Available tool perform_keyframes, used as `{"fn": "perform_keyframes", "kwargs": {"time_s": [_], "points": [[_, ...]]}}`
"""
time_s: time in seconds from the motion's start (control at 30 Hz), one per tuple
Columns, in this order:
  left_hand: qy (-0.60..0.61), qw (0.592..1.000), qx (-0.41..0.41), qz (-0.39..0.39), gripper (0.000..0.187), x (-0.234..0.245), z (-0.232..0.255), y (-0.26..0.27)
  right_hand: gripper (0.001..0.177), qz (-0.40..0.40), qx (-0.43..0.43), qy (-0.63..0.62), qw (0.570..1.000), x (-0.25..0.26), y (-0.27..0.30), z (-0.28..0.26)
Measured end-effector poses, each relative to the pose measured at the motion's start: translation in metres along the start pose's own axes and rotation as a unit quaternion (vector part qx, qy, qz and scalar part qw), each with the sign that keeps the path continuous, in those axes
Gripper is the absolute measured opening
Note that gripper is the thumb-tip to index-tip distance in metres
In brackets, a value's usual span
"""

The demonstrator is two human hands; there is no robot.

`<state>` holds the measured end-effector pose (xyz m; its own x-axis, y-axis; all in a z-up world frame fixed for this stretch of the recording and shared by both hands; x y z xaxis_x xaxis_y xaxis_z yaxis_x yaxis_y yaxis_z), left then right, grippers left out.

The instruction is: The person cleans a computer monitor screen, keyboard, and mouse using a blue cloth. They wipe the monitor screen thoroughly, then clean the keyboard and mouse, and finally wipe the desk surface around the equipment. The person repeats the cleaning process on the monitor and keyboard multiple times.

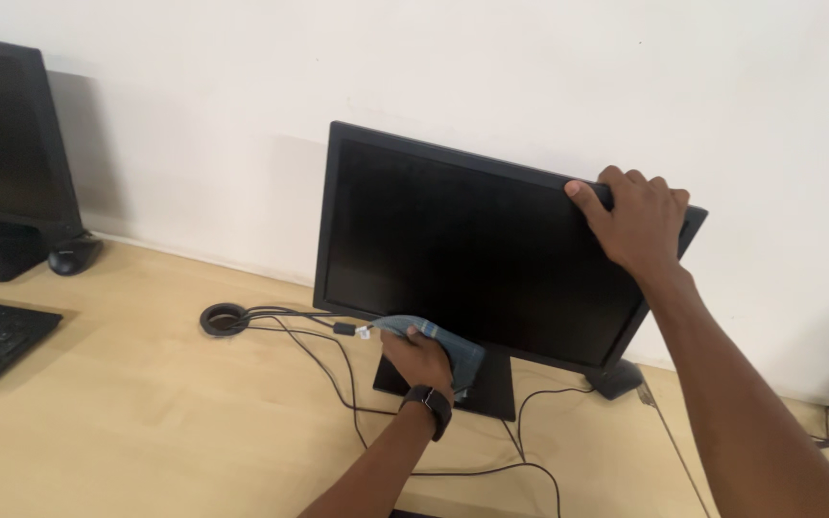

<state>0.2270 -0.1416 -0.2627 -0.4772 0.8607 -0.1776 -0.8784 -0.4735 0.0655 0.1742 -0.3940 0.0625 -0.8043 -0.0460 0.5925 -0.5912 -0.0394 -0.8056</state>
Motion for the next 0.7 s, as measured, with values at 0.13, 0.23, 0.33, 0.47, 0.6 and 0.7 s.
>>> {"fn": "perform_keyframes", "kwargs": {"time_s": [0.13, 0.23, 0.33, 0.47, 0.6, 0.7], "points": [[-0.065, 0.989, 0.090, -0.102, 0.039, -0.031, -0.023, 0.010, 0.062, 0.014, 0.012, -0.008, 1.000, 0.002, -0.001, -0.003], [-0.004, 0.971, 0.128, -0.201, 0.041, -0.053, -0.039, 0.020, 0.061, 0.034, 0.028, -0.015, 0.999, 0.005, 0.000, -0.006], [0.063, 0.966, 0.112, -0.223, 0.048, -0.062, -0.035, 0.011, 0.062, 0.035, 0.027, -0.009, 0.999, 0.005, 0.001, -0.003], [0.169, 0.950, 0.230, -0.131, 0.037, -0.028, -0.043, -0.032, 0.063, 0.017, 0.011, -0.011, 1.000, 0.002, 0.000, 0.002], [0.237, 0.956, 0.173, -0.010, 0.042, 0.016, -0.023, -0.087, 0.063, 0.033, 0.024, -0.014, 0.999, 0.006, 0.002, -0.002], [0.113, 0.983, 0.096, 0.110, 0.054, 0.071, 0.009, -0.096, 0.063, 0.032, 0.020, -0.010, 0.999, 0.009, 0.002, -0.002]]}}
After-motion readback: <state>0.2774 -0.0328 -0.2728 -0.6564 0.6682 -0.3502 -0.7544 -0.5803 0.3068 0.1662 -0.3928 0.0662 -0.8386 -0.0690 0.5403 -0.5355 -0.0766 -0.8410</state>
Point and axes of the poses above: each hand's wrist, its own y-axis away from the middle knuckle, its own x-axis out of the back of the hand, z = x × y, the point moved 10 cm from there along -y, towards the middle knuckle, and after that the axes turned 7 degrees about -y, right-handed, at the moved point
